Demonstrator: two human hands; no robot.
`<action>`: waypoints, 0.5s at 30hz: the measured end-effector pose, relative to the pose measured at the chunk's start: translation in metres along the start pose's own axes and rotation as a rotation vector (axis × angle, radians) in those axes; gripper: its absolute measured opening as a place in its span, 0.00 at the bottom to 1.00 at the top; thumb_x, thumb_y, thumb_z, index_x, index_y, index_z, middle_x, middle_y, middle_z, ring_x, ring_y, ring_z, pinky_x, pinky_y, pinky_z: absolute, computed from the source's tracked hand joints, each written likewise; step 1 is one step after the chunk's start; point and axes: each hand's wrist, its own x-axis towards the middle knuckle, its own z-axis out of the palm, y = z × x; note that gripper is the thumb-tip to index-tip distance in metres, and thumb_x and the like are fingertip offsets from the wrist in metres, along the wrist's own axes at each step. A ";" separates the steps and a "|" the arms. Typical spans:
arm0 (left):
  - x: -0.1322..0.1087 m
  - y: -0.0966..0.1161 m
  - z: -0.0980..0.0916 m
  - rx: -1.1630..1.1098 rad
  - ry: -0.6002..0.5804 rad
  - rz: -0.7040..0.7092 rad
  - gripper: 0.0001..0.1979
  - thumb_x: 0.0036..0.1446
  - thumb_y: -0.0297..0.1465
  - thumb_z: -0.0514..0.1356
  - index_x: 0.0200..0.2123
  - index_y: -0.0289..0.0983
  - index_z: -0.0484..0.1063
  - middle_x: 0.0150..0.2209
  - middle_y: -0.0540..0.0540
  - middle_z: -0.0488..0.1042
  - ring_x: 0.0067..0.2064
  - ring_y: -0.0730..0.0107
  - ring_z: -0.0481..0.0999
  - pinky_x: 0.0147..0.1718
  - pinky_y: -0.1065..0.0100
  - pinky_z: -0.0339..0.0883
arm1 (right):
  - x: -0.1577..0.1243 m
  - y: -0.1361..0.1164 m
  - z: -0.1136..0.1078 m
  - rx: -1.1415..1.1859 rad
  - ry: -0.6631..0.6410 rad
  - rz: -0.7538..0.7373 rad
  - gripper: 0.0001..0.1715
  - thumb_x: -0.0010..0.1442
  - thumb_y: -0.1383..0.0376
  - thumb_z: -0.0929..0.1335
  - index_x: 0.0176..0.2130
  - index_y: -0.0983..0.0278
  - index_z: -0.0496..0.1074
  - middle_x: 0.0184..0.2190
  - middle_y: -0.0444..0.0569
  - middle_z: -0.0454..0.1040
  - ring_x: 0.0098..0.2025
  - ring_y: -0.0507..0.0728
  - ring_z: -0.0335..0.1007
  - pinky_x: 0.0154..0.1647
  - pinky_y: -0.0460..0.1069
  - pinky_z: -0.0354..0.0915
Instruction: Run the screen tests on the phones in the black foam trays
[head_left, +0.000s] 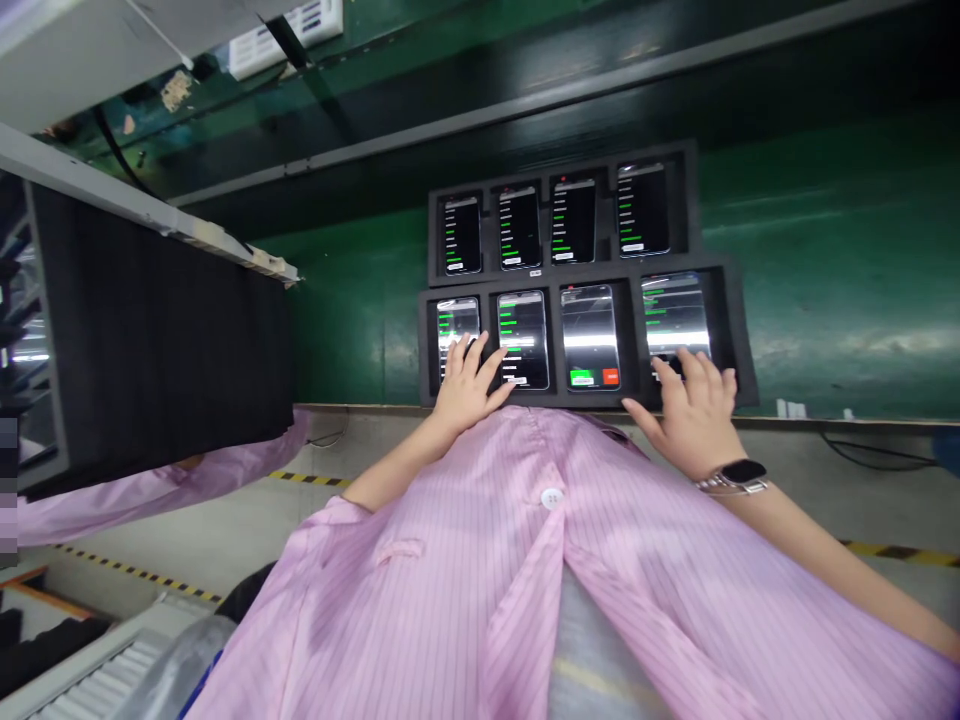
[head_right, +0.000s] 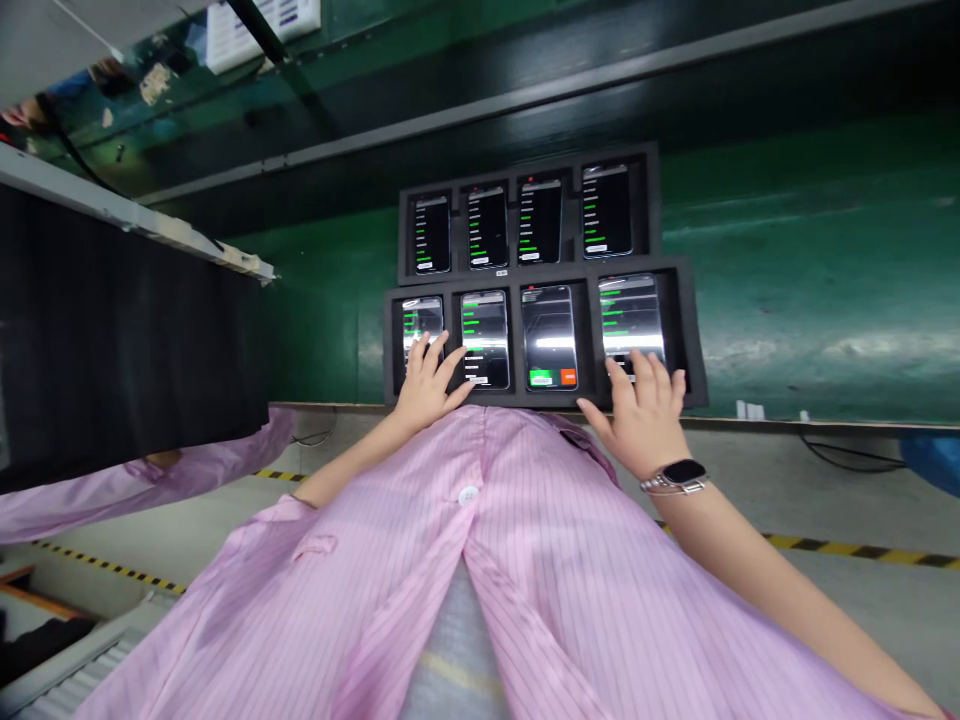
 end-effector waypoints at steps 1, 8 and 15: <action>0.000 0.000 0.000 0.001 0.000 -0.006 0.30 0.72 0.49 0.59 0.69 0.40 0.68 0.73 0.34 0.59 0.76 0.37 0.51 0.73 0.33 0.45 | 0.000 0.001 0.000 -0.001 -0.011 0.007 0.41 0.72 0.45 0.63 0.69 0.72 0.64 0.70 0.75 0.61 0.74 0.79 0.51 0.72 0.80 0.45; 0.003 0.003 -0.001 0.015 -0.030 -0.060 0.33 0.69 0.51 0.61 0.70 0.42 0.68 0.74 0.34 0.57 0.76 0.36 0.49 0.73 0.33 0.46 | 0.000 0.011 0.017 0.002 0.103 0.017 0.49 0.71 0.39 0.59 0.68 0.77 0.65 0.69 0.78 0.60 0.75 0.78 0.49 0.74 0.73 0.51; 0.007 0.008 -0.002 0.025 -0.064 -0.032 0.25 0.69 0.51 0.62 0.63 0.48 0.76 0.75 0.39 0.56 0.77 0.35 0.46 0.73 0.30 0.43 | 0.000 0.020 0.030 -0.020 0.152 0.004 0.49 0.69 0.38 0.60 0.68 0.73 0.65 0.68 0.76 0.61 0.74 0.80 0.51 0.71 0.75 0.55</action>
